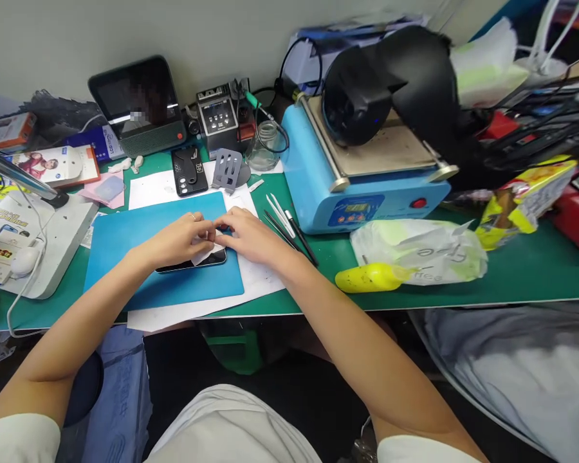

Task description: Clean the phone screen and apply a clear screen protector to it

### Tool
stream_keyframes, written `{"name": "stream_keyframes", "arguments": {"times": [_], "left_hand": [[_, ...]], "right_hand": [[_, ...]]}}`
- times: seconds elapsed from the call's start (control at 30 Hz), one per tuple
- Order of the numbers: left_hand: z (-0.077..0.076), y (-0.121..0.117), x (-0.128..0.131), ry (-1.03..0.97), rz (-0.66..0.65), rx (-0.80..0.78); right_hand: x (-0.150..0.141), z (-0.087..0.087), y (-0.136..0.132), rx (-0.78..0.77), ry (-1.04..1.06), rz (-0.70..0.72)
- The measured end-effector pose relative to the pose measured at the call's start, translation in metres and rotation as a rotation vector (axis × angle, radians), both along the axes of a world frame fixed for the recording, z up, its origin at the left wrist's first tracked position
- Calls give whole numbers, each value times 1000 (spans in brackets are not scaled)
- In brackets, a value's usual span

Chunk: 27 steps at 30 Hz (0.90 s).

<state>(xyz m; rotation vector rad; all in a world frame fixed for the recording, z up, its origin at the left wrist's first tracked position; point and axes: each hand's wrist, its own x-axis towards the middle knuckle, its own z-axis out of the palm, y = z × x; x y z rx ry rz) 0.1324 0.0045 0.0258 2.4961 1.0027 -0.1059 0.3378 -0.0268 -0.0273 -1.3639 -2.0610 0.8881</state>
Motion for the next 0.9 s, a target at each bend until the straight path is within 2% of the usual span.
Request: {"name": "stream_keyframes", "arguments": {"times": [0.27, 0.4, 0.67, 0.9], "left_hand": [[0, 12, 10, 20, 45, -64], [1, 6, 12, 71, 74, -30], [5, -8, 15, 115, 51, -7], [2, 14, 17, 136, 5, -79]], "right_hand": [[-3, 9, -2, -53, -10, -37], [0, 9, -4, -67, -16, 2], [5, 9, -10, -68, -19, 79], [2, 12, 1, -114, -92, 50]]}}
